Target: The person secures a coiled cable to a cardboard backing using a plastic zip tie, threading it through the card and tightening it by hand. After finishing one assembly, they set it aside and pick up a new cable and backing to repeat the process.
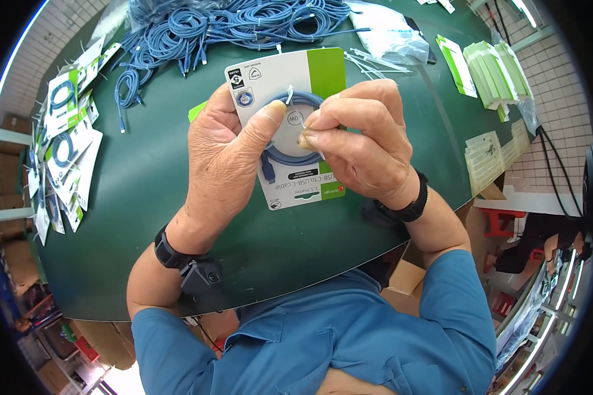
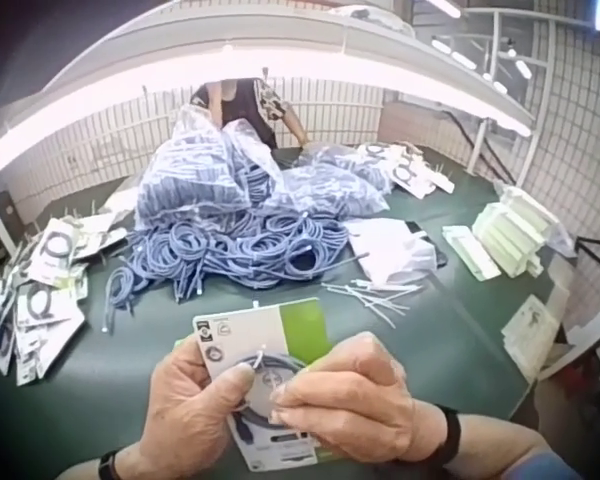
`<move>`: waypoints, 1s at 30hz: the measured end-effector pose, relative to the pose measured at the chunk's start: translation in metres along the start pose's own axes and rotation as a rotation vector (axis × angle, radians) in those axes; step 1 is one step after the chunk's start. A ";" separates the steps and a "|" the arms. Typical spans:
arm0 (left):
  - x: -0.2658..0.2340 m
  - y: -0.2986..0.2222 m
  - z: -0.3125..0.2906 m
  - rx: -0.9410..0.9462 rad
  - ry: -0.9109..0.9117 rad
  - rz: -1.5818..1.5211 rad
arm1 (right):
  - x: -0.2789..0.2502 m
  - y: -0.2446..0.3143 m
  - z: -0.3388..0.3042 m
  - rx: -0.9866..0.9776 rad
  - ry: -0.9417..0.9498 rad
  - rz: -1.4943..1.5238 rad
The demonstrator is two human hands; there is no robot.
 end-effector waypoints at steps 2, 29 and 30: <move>0.000 0.001 0.001 -0.019 0.009 0.003 | 0.001 0.001 -0.003 0.009 -0.009 0.018; -0.004 -0.001 -0.002 0.070 -0.032 -0.016 | 0.002 0.011 -0.005 0.059 -0.024 0.333; -0.004 -0.001 -0.002 0.070 -0.032 -0.017 | 0.002 0.011 -0.006 0.065 -0.034 0.337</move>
Point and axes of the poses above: each hand's wrist, its own z-axis towards the middle knuckle, its own x-axis out of the palm, y = z × x, the point moved 6 cm from there along z, towards the middle knuckle, and after that the axes turned 10 degrees about -x, right-handed, at the moved point
